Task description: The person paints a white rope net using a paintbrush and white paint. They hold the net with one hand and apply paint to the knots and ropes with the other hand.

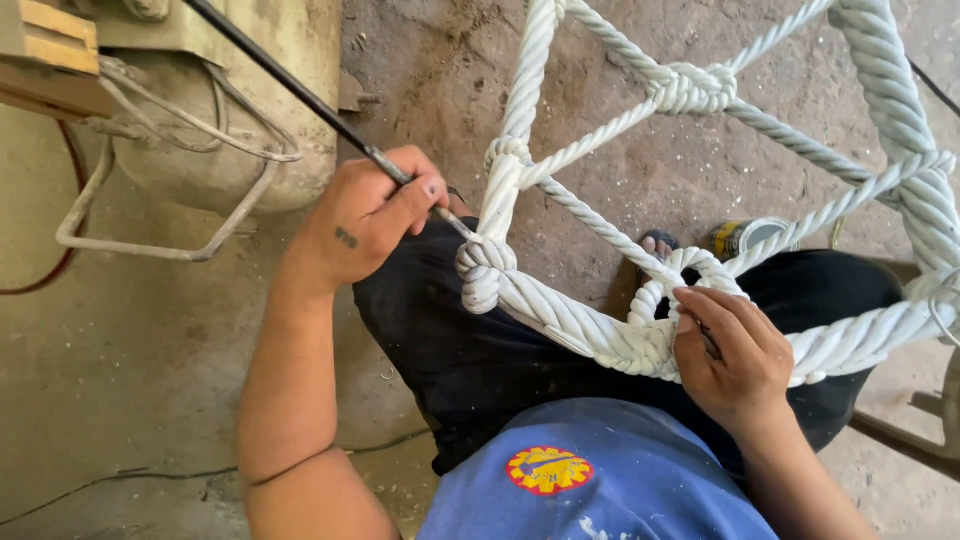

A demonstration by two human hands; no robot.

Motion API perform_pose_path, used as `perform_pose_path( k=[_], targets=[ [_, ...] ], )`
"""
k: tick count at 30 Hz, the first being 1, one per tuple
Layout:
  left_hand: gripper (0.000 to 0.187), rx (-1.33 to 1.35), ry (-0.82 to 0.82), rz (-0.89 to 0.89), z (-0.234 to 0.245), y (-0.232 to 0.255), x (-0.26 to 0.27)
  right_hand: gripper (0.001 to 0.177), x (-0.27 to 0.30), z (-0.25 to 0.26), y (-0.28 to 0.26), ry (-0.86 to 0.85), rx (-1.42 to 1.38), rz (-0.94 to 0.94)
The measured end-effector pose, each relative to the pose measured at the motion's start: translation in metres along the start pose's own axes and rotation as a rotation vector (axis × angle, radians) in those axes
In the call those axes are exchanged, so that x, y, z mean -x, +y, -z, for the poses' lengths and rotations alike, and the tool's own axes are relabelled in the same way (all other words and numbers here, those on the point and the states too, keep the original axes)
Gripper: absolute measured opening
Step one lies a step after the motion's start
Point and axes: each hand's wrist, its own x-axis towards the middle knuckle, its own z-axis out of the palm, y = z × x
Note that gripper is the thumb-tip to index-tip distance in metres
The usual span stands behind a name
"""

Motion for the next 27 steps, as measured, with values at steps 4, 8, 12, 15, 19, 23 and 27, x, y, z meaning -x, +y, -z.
perform_pose_path(
  k=[4,8,12,15,19,23,27],
  targets=[
    [0.032,-0.130,-0.158,0.103,-0.017,0.008,-0.030,0.014,-0.004,0.000,-0.002,0.009,-0.024,0.001],
    [0.031,-0.233,0.026,-0.119,-0.028,-0.007,-0.066,0.014,-0.002,0.000,-0.001,-0.007,-0.011,0.004],
    [0.027,-0.092,0.268,-0.268,-0.024,-0.030,-0.074,0.014,-0.001,0.002,-0.001,0.006,-0.030,0.004],
    [0.029,-0.047,0.218,-0.054,-0.026,-0.037,-0.046,0.014,-0.002,0.001,0.002,0.017,-0.059,0.003],
    [0.029,-0.023,0.316,0.160,-0.021,-0.058,-0.003,0.016,-0.002,0.002,0.000,0.016,-0.090,0.002],
    [0.028,0.047,0.490,0.000,-0.031,-0.062,-0.020,0.012,-0.007,-0.002,0.003,0.124,-0.143,0.024],
    [0.027,0.004,0.508,-0.092,-0.050,-0.073,-0.046,0.013,-0.004,-0.005,0.008,0.156,-0.139,0.027]
  ],
)
